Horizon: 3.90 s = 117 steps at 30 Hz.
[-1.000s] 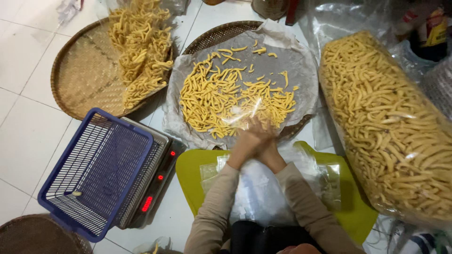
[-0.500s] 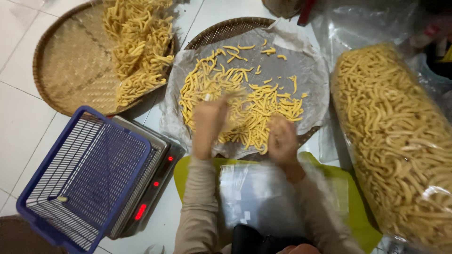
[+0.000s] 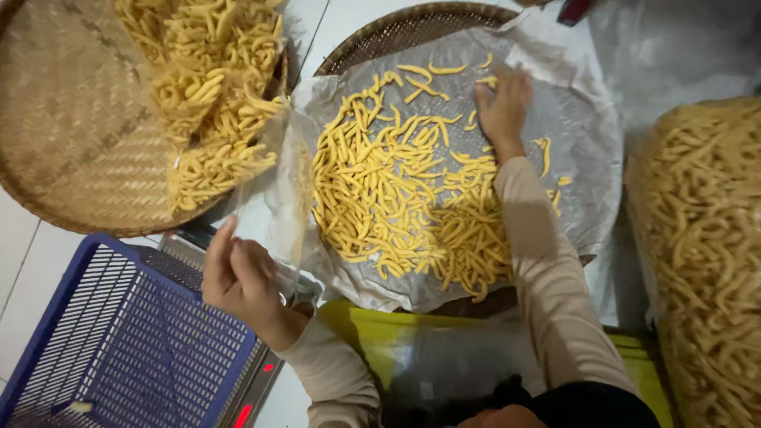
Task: The person scoops yellow snack strips from a woven tray into small plastic bags, weighs them on a digital scale, and ties the bags closed. The person repeats this process multiple times, handling the snacks and bags by hand.
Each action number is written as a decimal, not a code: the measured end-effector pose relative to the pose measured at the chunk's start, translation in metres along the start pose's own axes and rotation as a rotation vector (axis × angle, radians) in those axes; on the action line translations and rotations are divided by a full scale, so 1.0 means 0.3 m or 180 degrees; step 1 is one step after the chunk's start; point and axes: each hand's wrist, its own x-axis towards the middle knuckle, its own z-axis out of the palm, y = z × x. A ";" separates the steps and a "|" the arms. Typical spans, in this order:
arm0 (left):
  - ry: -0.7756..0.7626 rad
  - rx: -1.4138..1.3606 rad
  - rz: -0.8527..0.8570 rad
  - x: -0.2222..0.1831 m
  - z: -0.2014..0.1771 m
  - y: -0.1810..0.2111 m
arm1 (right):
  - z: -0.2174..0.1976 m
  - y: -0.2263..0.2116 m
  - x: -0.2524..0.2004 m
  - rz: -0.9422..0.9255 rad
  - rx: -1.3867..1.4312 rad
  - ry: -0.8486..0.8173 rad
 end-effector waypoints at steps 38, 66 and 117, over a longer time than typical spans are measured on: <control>-0.1142 0.1034 0.0219 -0.081 0.226 0.162 | -0.380 -0.528 -0.522 0.0157 0.2264 -0.1916; -0.1887 -0.0060 -0.0747 -0.152 0.366 0.000 | -0.811 -0.513 -0.420 0.0499 0.1943 -0.1111; -0.2206 0.0134 -0.0265 -0.208 0.397 -0.077 | -0.950 -0.727 -0.323 -0.0657 0.3427 -0.2013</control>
